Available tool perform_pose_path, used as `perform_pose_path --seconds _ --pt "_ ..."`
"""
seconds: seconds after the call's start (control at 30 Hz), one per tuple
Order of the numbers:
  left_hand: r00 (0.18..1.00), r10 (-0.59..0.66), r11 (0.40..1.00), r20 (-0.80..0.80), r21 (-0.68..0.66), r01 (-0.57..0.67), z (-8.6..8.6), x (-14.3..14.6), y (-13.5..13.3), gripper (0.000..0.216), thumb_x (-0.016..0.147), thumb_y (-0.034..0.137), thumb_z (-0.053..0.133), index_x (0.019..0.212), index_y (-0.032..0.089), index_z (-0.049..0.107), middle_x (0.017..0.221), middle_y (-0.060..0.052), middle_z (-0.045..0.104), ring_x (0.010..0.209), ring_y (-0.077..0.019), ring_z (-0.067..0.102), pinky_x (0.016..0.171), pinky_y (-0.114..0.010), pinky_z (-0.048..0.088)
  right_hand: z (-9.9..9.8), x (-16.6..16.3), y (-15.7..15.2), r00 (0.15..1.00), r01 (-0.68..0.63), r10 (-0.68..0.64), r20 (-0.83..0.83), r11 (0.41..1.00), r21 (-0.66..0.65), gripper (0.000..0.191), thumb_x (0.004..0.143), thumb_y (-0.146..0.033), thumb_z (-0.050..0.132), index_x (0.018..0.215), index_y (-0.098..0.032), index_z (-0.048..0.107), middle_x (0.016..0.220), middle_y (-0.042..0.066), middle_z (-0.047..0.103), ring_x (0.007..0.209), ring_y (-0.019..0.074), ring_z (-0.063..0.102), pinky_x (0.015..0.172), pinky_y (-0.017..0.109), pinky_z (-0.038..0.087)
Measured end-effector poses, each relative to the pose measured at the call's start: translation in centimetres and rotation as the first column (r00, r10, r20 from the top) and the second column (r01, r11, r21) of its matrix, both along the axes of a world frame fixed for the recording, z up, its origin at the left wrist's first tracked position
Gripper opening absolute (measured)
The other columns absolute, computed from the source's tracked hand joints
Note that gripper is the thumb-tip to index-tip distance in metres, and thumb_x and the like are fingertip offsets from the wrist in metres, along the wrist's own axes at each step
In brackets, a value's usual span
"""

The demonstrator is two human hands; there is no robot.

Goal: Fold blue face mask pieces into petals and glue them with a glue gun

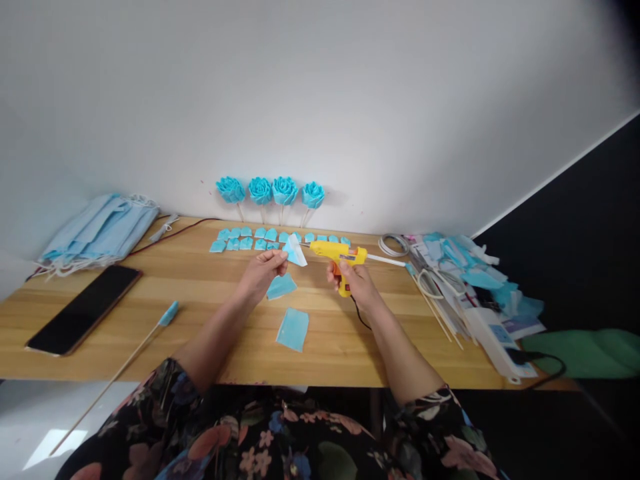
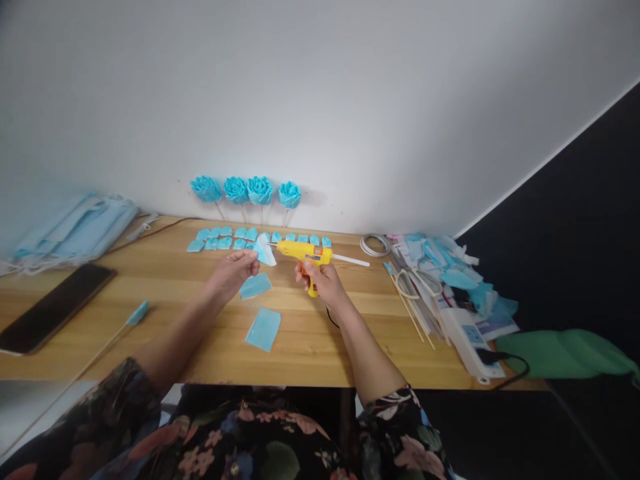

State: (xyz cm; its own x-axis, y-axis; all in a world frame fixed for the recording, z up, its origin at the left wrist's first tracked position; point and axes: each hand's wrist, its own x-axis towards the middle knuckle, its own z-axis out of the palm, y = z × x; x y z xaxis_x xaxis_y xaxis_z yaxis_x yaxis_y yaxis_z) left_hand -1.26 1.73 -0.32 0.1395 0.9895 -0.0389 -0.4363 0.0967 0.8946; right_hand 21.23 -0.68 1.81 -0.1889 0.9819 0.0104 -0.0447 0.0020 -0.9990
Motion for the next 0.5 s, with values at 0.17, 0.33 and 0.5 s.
perform_pose_path --seconds 0.17,0.33,0.5 --pt "0.999 -0.016 1.000 -0.032 0.015 0.017 0.04 0.14 -0.13 0.033 0.065 0.043 0.082 0.064 0.015 0.063 0.056 0.000 0.057 0.055 -0.0093 0.047 0.057 -0.025 0.036 -0.27 0.08 0.16 1.000 -0.006 0.005 0.012 1.000 0.021 0.051 0.076 -0.069 0.062 0.079 -0.017 0.066 0.068 0.002 0.061 0.057 0.0105 0.051 0.050 0.022 0.043" --pt "0.996 -0.042 0.999 -0.074 0.014 0.043 -0.06 0.25 -0.17 0.033 0.065 0.041 0.082 0.062 0.015 0.063 0.057 0.001 0.057 0.055 -0.0090 0.047 0.058 -0.025 0.036 -0.26 0.12 0.26 1.000 0.004 -0.005 0.006 0.999 0.044 0.050 0.077 -0.068 0.062 0.077 -0.018 0.065 0.066 0.001 0.057 0.056 0.0095 0.048 0.049 0.021 0.042" --pt "0.994 -0.053 0.998 -0.094 0.022 0.056 0.05 0.28 -0.27 0.032 0.067 0.041 0.081 0.062 0.015 0.063 0.057 0.000 0.057 0.055 -0.0092 0.046 0.059 -0.026 0.036 -0.07 -0.03 0.22 1.000 0.006 -0.007 0.021 0.999 0.047 0.051 0.076 -0.068 0.062 0.074 -0.017 0.063 0.064 0.000 0.056 0.055 0.0093 0.047 0.049 0.022 0.041"
